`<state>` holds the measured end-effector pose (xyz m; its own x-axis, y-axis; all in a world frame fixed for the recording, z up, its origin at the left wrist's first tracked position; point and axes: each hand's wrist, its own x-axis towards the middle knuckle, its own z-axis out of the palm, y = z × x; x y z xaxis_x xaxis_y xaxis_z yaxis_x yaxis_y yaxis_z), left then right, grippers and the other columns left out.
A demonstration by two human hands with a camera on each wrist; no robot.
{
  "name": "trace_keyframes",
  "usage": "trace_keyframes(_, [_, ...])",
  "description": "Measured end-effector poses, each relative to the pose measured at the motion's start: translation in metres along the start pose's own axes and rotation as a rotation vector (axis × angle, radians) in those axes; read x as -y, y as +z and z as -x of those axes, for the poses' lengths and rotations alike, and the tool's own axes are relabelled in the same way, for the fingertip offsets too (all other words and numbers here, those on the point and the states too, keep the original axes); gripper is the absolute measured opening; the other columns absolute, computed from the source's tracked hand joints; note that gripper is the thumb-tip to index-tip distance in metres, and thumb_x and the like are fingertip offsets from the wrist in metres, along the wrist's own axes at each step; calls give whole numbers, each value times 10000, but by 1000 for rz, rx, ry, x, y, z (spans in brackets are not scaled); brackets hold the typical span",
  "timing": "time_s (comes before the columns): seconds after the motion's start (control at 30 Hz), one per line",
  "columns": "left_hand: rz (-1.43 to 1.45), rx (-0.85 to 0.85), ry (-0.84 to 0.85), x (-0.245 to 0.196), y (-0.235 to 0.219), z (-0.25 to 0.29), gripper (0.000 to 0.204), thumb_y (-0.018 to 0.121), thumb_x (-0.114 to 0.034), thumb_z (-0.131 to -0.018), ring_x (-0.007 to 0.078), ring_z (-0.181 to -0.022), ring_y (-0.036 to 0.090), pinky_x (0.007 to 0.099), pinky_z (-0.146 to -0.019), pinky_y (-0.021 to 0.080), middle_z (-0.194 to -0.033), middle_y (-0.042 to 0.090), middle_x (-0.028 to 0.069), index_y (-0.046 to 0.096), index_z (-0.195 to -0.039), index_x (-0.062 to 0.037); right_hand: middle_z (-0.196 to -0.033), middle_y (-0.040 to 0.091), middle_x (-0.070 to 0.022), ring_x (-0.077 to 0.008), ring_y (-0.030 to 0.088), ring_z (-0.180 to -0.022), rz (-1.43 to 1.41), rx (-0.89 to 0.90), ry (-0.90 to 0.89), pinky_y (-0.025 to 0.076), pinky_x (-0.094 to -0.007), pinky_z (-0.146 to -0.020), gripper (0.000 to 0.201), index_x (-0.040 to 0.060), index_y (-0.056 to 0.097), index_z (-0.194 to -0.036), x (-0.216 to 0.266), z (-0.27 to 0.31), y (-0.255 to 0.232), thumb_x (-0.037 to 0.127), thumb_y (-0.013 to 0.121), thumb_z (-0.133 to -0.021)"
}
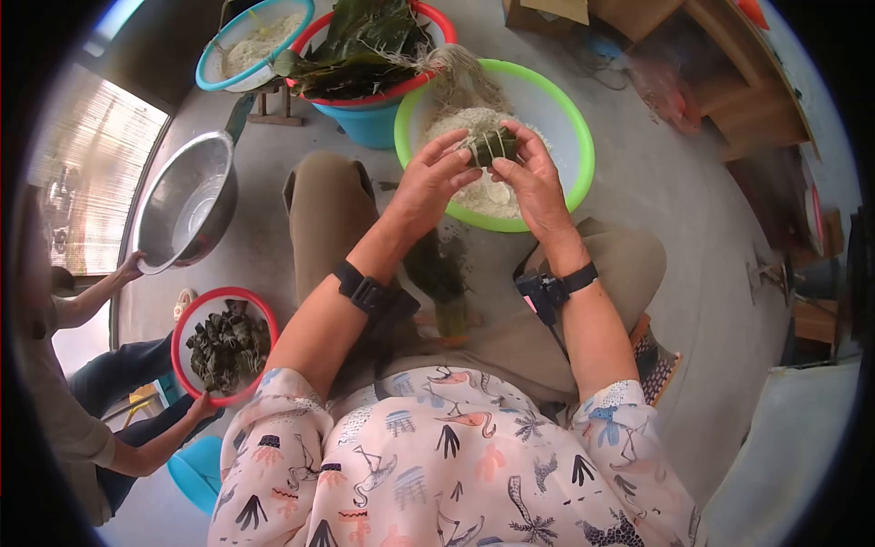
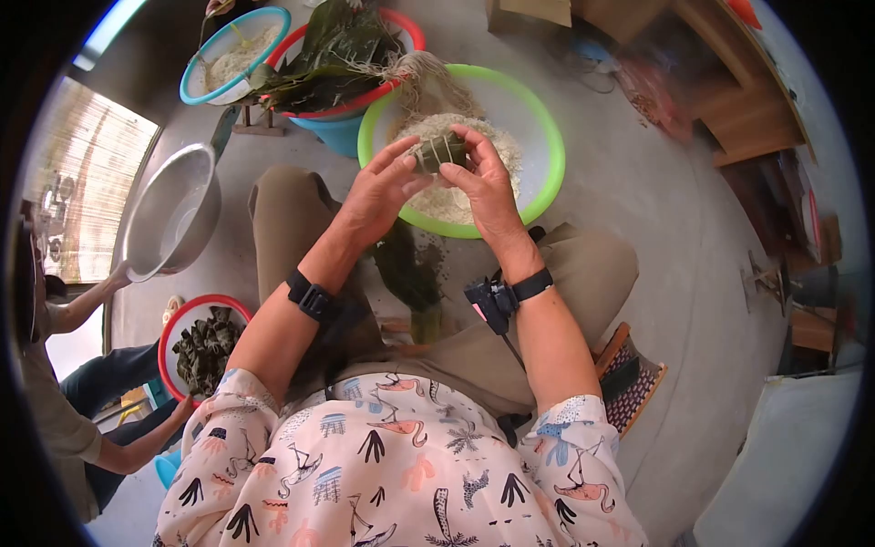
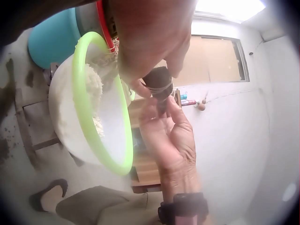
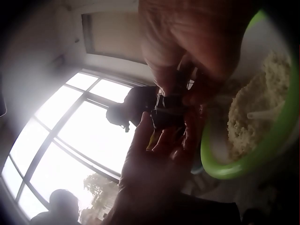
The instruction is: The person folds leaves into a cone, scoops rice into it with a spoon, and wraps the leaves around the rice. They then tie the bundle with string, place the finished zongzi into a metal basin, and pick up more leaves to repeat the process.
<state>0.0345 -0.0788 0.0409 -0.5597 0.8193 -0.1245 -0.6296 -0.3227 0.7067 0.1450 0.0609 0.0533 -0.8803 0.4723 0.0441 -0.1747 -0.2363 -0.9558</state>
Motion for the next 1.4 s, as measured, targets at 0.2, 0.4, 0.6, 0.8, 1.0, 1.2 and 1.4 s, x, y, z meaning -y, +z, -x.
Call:
trace_keyframes(0.2, [-4,-51,58,-22,-9,-4,416,613,-93,-910,182,-1054,575,327,-901,500,-1175,574,112,492,-1288,30,-1210,541,-57,-121,572,-951,-53,8,-4,484,-258,-770,530,56,409,-1367,0,-3,10,88,620,-882])
trace_keyframes(0.4, [-50,-114,277,-95,-40,-2,324,626,-91,-905,174,-1018,604,347,-901,497,-1130,630,95,565,-1207,11,-1154,590,-67,-101,587,-814,-42,-183,113,474,-237,-723,394,51,453,-1308,-10,-3,-10,172,571,-952])
trace_keyframes(0.6, [11,-492,386,-137,-175,28,328,651,-88,-887,234,-967,608,382,-902,517,-1113,619,135,560,-1183,19,-1113,613,-67,-95,572,-782,-31,-257,150,462,-232,-699,311,49,509,-1257,-17,0,-19,149,539,-964])
trace_keyframes(0.8, [345,-961,329,-110,-339,65,389,678,-141,-879,303,-1035,577,374,-860,551,-1116,571,180,513,-1181,39,-1062,620,-58,-93,570,-775,-21,-278,221,460,-233,-687,285,49,525,-1232,-28,5,-25,139,534,-962])
trace_keyframes(1.0, [-483,-1110,-121,-69,-400,95,859,771,-219,-795,291,-1005,580,357,-649,589,-1234,505,190,269,-1473,-60,-1031,615,-53,-93,565,-777,12,-277,284,460,-234,-693,275,46,529,-1219,-35,2,-22,134,536,-959])
trace_keyframes(1.2, [-866,-1036,-424,-28,-410,104,808,793,-203,-737,291,-959,645,396,-684,588,-1219,570,206,384,-1410,-23,-1020,612,-58,-98,564,-787,65,-289,373,465,-240,-702,281,34,523,-1214,-45,0,-17,136,550,-954])
trace_keyframes(1.4, [-1218,-1007,-252,-9,-447,100,788,825,-265,-667,347,-1174,537,378,-1004,423,-1243,557,233,486,-1319,19,-993,620,-63,-104,571,-770,82,-283,436,470,-241,-688,276,29,529,-1206,-52,-5,-14,138,556,-954])
